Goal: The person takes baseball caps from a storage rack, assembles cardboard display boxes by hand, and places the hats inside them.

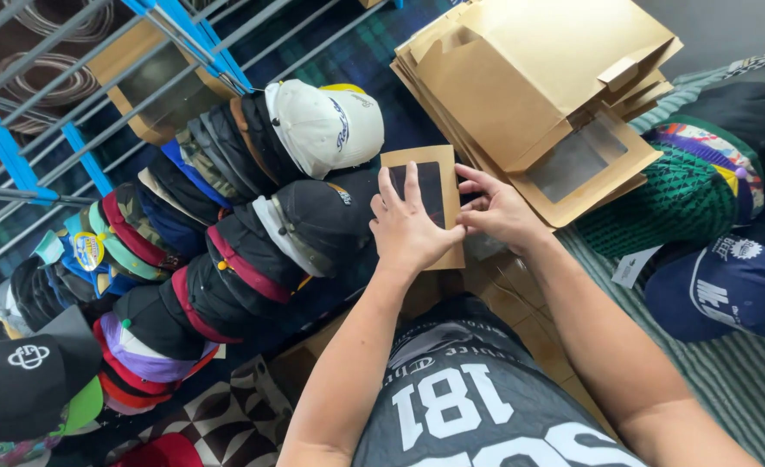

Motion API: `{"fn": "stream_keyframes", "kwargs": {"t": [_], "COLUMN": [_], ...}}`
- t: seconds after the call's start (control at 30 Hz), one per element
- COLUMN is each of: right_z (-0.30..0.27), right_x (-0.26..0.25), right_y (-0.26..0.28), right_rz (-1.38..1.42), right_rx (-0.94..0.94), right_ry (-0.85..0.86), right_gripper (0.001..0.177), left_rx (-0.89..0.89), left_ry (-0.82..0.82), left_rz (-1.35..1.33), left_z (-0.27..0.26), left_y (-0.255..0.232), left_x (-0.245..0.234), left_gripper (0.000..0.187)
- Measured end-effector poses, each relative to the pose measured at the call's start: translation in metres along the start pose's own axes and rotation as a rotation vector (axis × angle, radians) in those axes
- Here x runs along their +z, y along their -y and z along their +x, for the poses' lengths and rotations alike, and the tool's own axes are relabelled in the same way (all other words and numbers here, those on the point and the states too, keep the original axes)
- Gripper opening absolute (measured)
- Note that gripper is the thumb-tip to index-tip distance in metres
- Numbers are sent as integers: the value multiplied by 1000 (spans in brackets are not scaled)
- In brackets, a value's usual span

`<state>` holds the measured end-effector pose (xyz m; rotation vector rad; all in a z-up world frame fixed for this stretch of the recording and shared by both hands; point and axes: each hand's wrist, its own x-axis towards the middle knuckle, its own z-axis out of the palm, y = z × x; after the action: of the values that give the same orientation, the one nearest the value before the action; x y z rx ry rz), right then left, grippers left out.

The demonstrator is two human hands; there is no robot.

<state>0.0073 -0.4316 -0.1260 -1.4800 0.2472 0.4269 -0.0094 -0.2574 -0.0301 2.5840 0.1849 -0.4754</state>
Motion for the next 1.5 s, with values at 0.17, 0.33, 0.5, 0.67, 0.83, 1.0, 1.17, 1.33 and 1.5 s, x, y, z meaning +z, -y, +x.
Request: {"fn": "stream_keyframes", "kwargs": {"t": [0.17, 0.33, 0.5, 0.67, 0.83, 1.0, 1.17, 1.33, 1.5], "right_z": [0, 1, -15, -6, -4, 2, 23, 27, 1], "right_x": [-14, -23, -10, -14, -23, -28, -47, -43, -26], "right_y": [4, 6, 23, -3, -15, -15, -16, -30, -10], "right_rz": [-62, -57, -138, -763, -887, -971, -579, -437, -533], "right_rx": [1, -6, 18, -323, -463, -477, -227, -362, -448], "right_ry": [188, 249, 156, -38, -68, -50, 250, 227, 139], "right_gripper": [104, 103, 95, 61, 57, 46, 22, 19, 21], "left_rx": [-44, -61, -76, -84, -67, -40, -35, -16, 60], "left_ry": [139, 150, 111, 14, -57, -69, -2, -31, -26], "left_rz": [41, 39, 99, 30, 9, 26, 91, -10, -597], "left_z": [-4, -6, -7, -10, -13, -13, -16, -10, 5], "left_y": [-11, -19, -23, -24, -25, -23, -23, -12, 27], "left_x": [-3, -7, 7, 12, 17, 24, 22, 15, 2], "left_gripper": [130, 128, 128, 121, 121, 122, 128, 127, 131]}}
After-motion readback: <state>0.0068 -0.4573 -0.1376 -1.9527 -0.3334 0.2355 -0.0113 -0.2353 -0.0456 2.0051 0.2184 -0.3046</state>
